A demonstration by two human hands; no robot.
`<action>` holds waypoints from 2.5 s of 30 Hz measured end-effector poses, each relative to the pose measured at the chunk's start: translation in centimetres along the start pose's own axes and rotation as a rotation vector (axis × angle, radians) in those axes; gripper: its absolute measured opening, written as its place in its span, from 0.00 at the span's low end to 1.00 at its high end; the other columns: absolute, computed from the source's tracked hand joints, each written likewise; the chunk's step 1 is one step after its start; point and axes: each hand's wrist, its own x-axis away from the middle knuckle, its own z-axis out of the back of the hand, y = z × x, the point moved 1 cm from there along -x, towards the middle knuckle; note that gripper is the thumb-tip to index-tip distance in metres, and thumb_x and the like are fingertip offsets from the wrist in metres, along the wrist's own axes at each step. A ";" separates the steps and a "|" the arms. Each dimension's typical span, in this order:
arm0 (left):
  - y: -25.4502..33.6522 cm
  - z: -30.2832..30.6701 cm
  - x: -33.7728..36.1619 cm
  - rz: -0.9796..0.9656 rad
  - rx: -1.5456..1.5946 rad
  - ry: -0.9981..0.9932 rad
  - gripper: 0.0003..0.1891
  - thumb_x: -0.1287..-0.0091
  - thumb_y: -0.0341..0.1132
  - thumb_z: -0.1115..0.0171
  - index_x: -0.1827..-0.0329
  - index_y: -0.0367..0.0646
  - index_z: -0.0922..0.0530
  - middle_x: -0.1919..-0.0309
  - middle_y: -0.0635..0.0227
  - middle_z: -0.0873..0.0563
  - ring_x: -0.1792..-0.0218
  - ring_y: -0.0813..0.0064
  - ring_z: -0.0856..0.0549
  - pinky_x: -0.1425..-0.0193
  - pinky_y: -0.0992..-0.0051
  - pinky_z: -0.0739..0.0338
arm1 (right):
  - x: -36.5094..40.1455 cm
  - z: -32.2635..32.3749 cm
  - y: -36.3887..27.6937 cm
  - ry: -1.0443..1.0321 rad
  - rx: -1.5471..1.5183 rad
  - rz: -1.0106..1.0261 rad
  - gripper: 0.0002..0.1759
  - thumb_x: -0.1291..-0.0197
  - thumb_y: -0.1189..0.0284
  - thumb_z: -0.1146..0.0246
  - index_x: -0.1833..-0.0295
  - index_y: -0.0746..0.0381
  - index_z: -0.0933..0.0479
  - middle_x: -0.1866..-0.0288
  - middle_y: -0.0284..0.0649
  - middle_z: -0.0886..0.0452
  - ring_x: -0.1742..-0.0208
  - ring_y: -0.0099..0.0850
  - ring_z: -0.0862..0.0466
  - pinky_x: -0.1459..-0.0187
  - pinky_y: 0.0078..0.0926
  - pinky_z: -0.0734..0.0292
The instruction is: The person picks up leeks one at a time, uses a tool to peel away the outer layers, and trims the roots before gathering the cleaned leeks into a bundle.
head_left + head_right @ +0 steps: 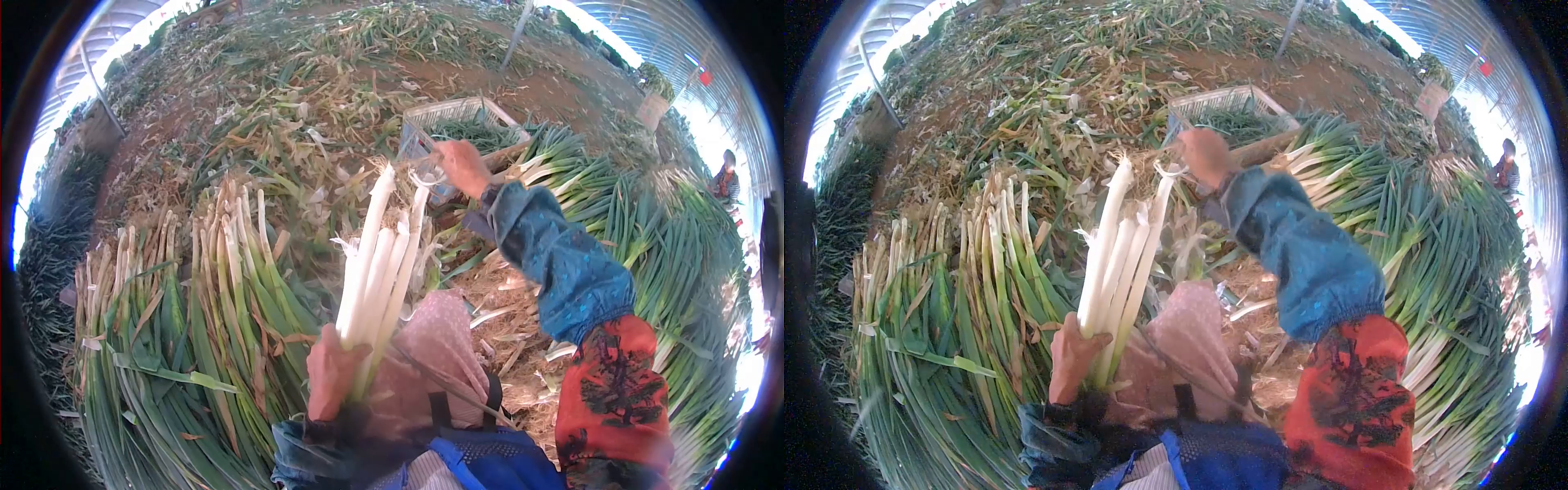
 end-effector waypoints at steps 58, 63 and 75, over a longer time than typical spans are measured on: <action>-0.3 -0.5 -0.2 -0.071 0.011 0.016 0.25 0.52 0.46 0.31 0.62 0.34 0.30 0.68 0.42 0.19 0.64 0.43 0.19 0.59 0.57 0.26 | -1.4 4.0 -11.0 -0.235 0.103 0.753 0.07 0.48 0.71 0.42 0.63 0.60 0.27 0.64 0.37 0.24 0.67 0.36 0.18 0.69 0.30 0.22; -0.6 -0.6 -0.2 -0.093 0.014 0.013 0.26 0.51 0.46 0.31 0.61 0.34 0.29 0.68 0.42 0.19 0.63 0.43 0.19 0.59 0.57 0.26 | -1.1 3.3 -10.1 -0.361 0.180 0.870 0.05 0.48 0.73 0.43 0.65 0.60 0.28 0.67 0.37 0.25 0.68 0.37 0.19 0.70 0.32 0.22; -0.2 -0.5 -0.1 -0.092 0.000 0.002 0.26 0.51 0.45 0.31 0.59 0.34 0.29 0.67 0.41 0.19 0.62 0.44 0.19 0.58 0.56 0.26 | -2.5 2.5 -9.5 -0.250 0.450 0.613 0.05 0.47 0.72 0.43 0.66 0.61 0.29 0.70 0.38 0.27 0.72 0.36 0.20 0.74 0.32 0.23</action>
